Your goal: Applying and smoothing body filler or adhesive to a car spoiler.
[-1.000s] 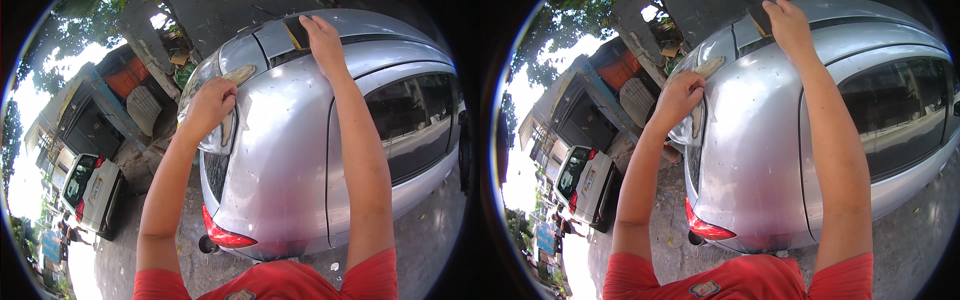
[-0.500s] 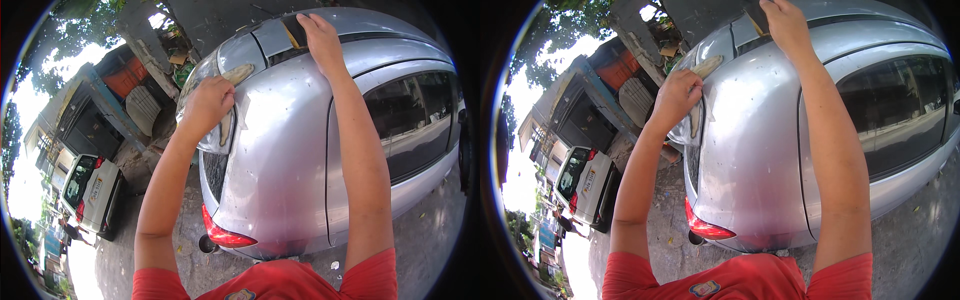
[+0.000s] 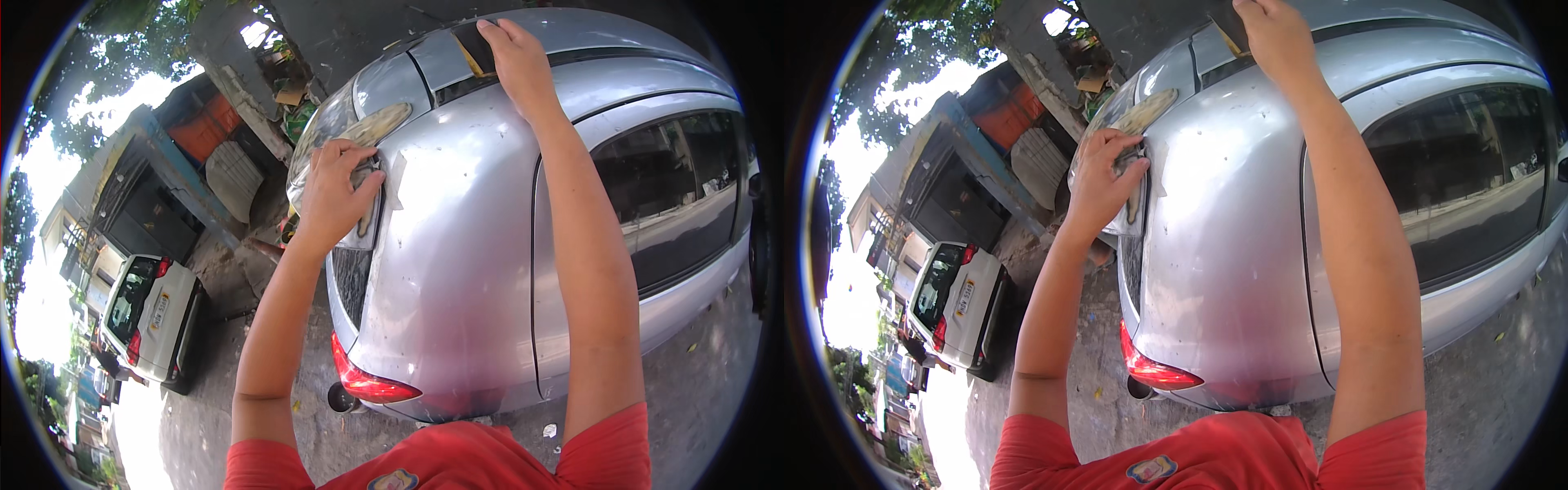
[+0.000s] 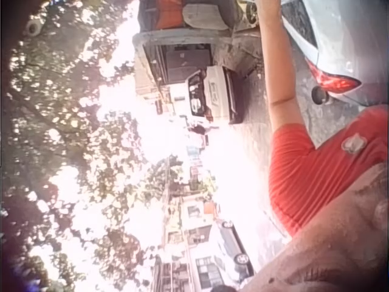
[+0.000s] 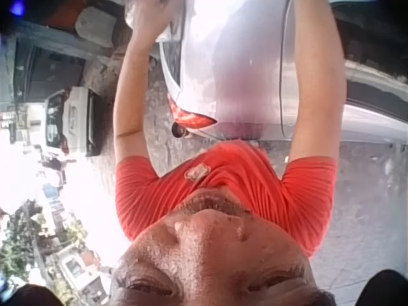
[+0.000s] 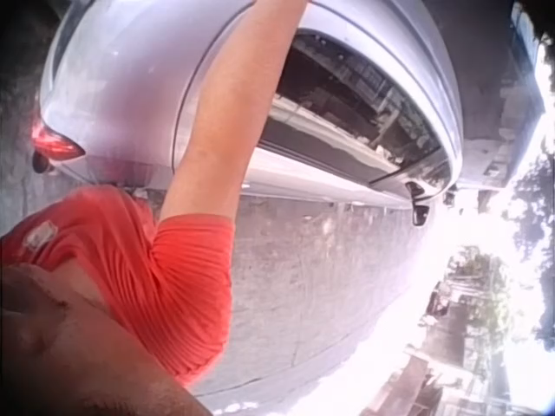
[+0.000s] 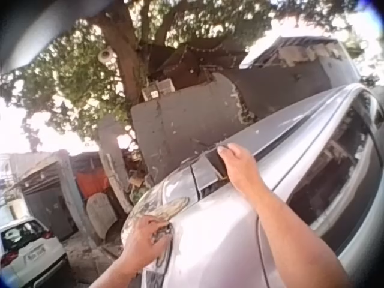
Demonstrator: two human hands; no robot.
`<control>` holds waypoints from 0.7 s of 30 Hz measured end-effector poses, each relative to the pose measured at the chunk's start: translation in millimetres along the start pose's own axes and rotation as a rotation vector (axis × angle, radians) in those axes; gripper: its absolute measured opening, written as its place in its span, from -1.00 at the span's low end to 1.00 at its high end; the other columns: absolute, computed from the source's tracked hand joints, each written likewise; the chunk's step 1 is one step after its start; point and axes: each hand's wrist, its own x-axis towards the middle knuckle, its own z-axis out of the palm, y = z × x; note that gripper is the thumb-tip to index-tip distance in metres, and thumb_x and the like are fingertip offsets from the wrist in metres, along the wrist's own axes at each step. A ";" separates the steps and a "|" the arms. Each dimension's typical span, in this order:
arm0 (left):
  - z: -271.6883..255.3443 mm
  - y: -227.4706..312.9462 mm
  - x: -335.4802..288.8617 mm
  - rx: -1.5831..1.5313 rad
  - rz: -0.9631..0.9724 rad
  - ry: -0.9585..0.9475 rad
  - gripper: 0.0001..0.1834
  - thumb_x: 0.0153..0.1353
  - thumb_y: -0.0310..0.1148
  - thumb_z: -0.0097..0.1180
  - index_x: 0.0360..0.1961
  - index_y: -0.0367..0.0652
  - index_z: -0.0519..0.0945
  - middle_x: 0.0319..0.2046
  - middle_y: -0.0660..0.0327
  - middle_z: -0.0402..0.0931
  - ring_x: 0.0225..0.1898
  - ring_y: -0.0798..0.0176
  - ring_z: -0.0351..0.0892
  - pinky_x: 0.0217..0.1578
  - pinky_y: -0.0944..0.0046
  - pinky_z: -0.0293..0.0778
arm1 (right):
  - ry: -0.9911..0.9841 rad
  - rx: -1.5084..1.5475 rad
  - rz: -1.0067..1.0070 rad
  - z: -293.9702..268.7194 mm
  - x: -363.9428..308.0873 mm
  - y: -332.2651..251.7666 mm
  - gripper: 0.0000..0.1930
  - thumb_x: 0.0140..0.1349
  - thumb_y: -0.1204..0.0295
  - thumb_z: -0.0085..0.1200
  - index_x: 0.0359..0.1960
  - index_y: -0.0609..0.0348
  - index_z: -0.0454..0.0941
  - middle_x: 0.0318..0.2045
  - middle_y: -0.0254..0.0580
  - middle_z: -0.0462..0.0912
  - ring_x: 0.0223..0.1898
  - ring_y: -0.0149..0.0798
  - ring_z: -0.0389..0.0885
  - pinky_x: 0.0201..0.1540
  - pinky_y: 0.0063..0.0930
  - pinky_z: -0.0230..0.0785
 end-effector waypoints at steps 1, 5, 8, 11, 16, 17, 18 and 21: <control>4.9 -2.4 -2.1 0.020 -0.026 0.022 -0.75 0.12 -0.37 0.29 -0.16 -0.19 0.69 -0.06 0.08 0.53 0.05 0.02 0.46 0.09 0.12 0.35 | 0.011 -0.023 0.010 2.5 -0.6 -2.6 -0.58 0.37 0.17 0.07 -0.56 0.14 0.25 -0.63 -0.46 0.11 -0.53 -0.51 0.03 -0.46 -0.46 -0.03; 19.7 3.4 -11.5 0.006 0.021 0.148 -0.94 0.18 -0.53 0.20 -0.31 -0.24 0.63 -0.13 0.12 0.58 -0.01 -0.04 0.46 0.01 0.08 0.40 | -0.008 0.014 -0.019 1.6 1.0 1.5 -0.59 0.38 0.17 0.07 -0.56 0.12 0.27 -0.63 -0.47 0.11 -0.54 -0.52 0.03 -0.47 -0.48 -0.04; 23.6 15.7 -30.8 -0.138 0.009 0.190 -0.96 0.26 -0.56 0.12 -0.27 -0.26 0.53 -0.13 0.10 0.58 -0.09 -0.04 0.51 0.03 0.08 0.42 | -0.016 0.021 0.076 -2.0 2.9 4.7 -0.60 0.38 0.17 0.07 -0.55 0.11 0.30 -0.62 -0.49 0.12 -0.54 -0.53 0.03 -0.48 -0.50 -0.06; 24.4 29.0 -61.3 -0.375 -0.054 0.192 -0.93 0.37 -0.55 0.00 -0.17 -0.27 0.39 -0.12 0.05 0.58 -0.18 0.08 0.55 0.05 0.13 0.46 | -0.025 0.021 0.070 -1.0 2.6 5.2 -0.62 0.38 0.17 0.08 -0.53 0.09 0.32 -0.62 -0.52 0.13 -0.55 -0.55 0.02 -0.49 -0.51 -0.08; 24.0 46.2 -96.1 -0.906 -0.357 0.223 -0.95 0.46 -0.52 -0.16 -0.13 -0.27 0.29 -0.18 0.04 0.56 -0.24 0.25 0.54 0.01 0.18 0.53 | -0.018 0.052 0.052 1.4 0.7 3.2 -0.68 0.37 0.18 0.10 -0.46 0.11 0.43 -0.61 -0.54 0.15 -0.54 -0.56 0.02 -0.49 -0.53 -0.08; 23.6 45.6 -98.2 -0.998 -0.511 0.219 -0.96 0.48 -0.52 -0.21 -0.13 -0.27 0.27 -0.20 0.04 0.54 -0.24 0.29 0.53 -0.03 0.19 0.55 | -0.026 0.046 0.051 0.2 1.7 4.8 -0.68 0.37 0.18 0.10 -0.46 0.11 0.43 -0.61 -0.54 0.15 -0.54 -0.56 0.02 -0.49 -0.53 -0.08; 21.1 39.5 -96.6 -0.983 -0.527 0.252 -0.88 0.45 -0.47 -0.12 -0.10 -0.33 0.36 -0.26 0.09 0.51 -0.28 0.28 0.53 -0.14 0.21 0.55 | -0.030 0.052 0.072 1.4 3.0 5.7 -0.69 0.37 0.18 0.10 -0.44 0.12 0.46 -0.60 -0.54 0.17 -0.54 -0.56 0.03 -0.48 -0.53 -0.07; 4.9 44.6 -60.6 -0.378 -0.366 0.121 -0.81 0.37 -0.44 0.04 -0.07 -0.31 0.48 -0.29 0.09 0.49 -0.33 0.23 0.51 -0.22 0.19 0.52 | -0.022 0.033 0.082 4.5 0.0 2.8 -0.69 0.38 0.18 0.10 -0.41 0.15 0.49 -0.59 -0.55 0.19 -0.54 -0.57 0.06 -0.48 -0.54 -0.05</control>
